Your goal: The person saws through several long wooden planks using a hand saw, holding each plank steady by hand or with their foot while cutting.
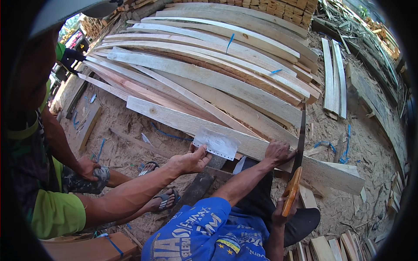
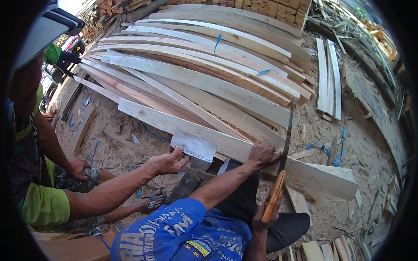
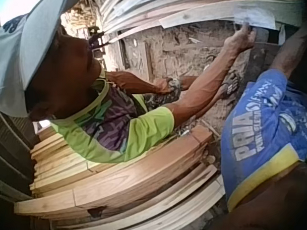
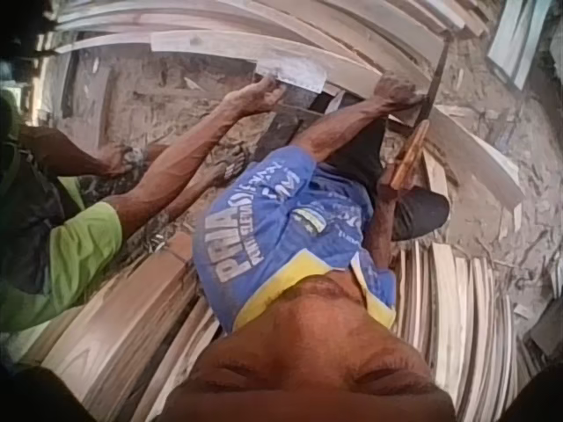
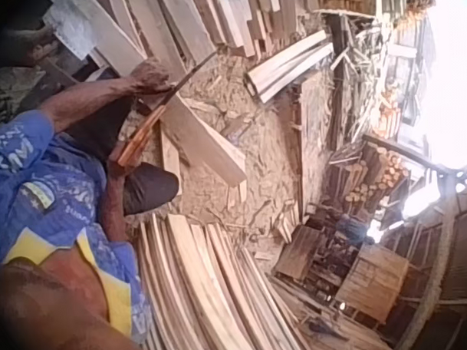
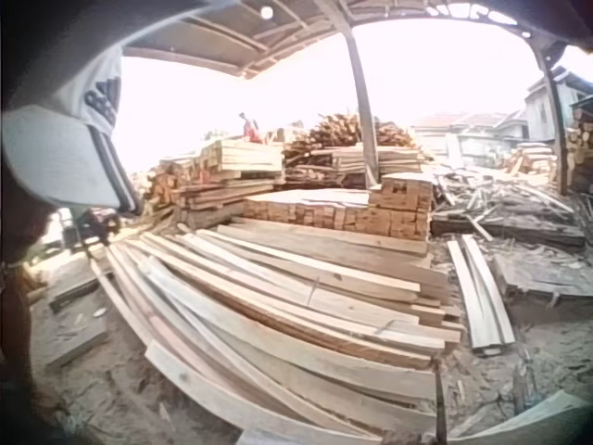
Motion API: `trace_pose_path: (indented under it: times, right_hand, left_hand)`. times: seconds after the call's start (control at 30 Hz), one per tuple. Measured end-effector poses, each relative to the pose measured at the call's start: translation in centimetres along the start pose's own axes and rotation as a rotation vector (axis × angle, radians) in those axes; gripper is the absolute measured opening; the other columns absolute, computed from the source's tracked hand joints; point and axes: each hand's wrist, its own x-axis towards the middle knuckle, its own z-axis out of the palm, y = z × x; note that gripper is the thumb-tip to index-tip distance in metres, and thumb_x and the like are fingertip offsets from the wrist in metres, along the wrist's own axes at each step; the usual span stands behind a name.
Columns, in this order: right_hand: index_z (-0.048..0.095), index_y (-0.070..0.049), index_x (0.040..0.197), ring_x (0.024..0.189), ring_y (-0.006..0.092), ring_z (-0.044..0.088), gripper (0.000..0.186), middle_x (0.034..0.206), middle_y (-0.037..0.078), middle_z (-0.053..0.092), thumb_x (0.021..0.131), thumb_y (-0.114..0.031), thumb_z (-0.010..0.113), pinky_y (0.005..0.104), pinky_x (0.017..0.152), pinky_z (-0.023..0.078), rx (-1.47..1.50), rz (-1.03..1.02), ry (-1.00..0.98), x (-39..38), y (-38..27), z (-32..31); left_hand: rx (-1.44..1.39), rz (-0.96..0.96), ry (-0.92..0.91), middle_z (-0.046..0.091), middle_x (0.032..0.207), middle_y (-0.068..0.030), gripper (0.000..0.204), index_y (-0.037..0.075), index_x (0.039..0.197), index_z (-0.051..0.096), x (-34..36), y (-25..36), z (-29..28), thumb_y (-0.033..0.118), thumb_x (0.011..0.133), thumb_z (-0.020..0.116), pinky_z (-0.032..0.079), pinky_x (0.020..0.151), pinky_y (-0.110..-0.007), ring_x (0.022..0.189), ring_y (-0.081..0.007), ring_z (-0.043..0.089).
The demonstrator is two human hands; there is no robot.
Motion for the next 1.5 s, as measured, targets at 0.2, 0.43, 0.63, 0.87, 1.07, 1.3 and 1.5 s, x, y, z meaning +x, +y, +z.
trace_pose_path:
  times: [0.2,0.43,0.63,0.87,1.07,1.3,1.5]
  right_hand:
    - [0.034,0.005,0.139,0.069,0.023,0.064,0.066,0.077,0.013,0.061,0.077,-0.007,0.054,0.0322,0.068,0.053,0.02,-0.026,0.043,-1.1,2.1,0.5]
    - [0.034,0.006,0.138,0.062,0.0202,0.062,0.063,0.068,0.008,0.057,0.082,-0.013,0.056,0.0312,0.064,0.052,0.033,-0.125,0.085,-1.9,3.2,1.4]
    - [0.035,0.007,0.137,0.057,0.0195,0.06,0.063,0.064,0.007,0.055,0.083,-0.015,0.057,0.031,0.06,0.051,0.025,-0.133,0.097,-2.1,3.8,1.8]
    - [0.033,0.006,0.138,0.058,0.0197,0.059,0.063,0.064,0.007,0.054,0.083,-0.016,0.057,0.0315,0.061,0.051,0.044,-0.176,0.086,-2.9,5.8,2.1]
    - [0.032,0.006,0.138,0.055,0.0188,0.057,0.063,0.063,0.006,0.053,0.084,-0.013,0.057,0.0311,0.059,0.05,-0.003,-0.203,0.035,-2.7,5.3,2.0]
    - [0.032,0.004,0.139,0.056,0.016,0.054,0.063,0.064,0.005,0.05,0.084,-0.016,0.055,0.0289,0.058,0.047,-0.024,-0.137,0.016,-2.9,5.3,1.9]
    - [0.033,0.007,0.137,0.055,0.0176,0.053,0.062,0.063,0.005,0.05,0.083,-0.009,0.058,0.0304,0.056,0.048,-0.043,-0.188,-0.007,-3.0,5.5,1.9]
  left_hand:
    - [-0.015,0.01,-0.035,0.066,0.07,-0.015,0.049,0.004,0.072,0.067,0.2,0.1,0.2,0.049,0.085,0.054,0.041,0.074,-0.04,0.067,-0.0284,0.063]
    - [-0.017,-0.001,-0.043,0.065,0.067,-0.0166,0.05,0.005,0.069,0.065,0.3,0.4,-0.7,0.05,0.087,0.051,0.041,0.074,-0.042,0.064,-0.0298,0.062]
    - [-0.011,-0.004,-0.069,0.063,0.064,-0.0167,0.053,0.005,0.066,0.065,0.5,0.3,-0.6,0.05,0.089,0.049,0.041,0.074,-0.042,0.064,-0.0304,0.062]
    - [-0.004,-0.013,-0.105,0.062,0.062,-0.0178,0.056,0.004,0.068,0.064,0.6,0.4,-0.9,0.052,0.09,0.045,0.04,0.073,-0.044,0.062,-0.0314,0.061]
    - [-0.019,-0.017,-0.103,0.062,0.061,-0.0171,0.056,0.005,0.066,0.064,0.6,0.1,-0.6,0.052,0.09,0.044,0.039,0.072,-0.044,0.061,-0.0314,0.061]
    - [-0.021,-0.003,-0.058,0.06,0.058,-0.0161,0.054,0.006,0.057,0.061,0.5,-0.2,0.1,0.047,0.089,0.048,0.039,0.069,-0.043,0.059,-0.0305,0.06]
    - [-0.015,0.0,-0.067,0.059,0.058,-0.0167,0.054,0.006,0.057,0.061,0.5,-0.2,0.2,0.047,0.09,0.047,0.039,0.068,-0.043,0.059,-0.0313,0.059]
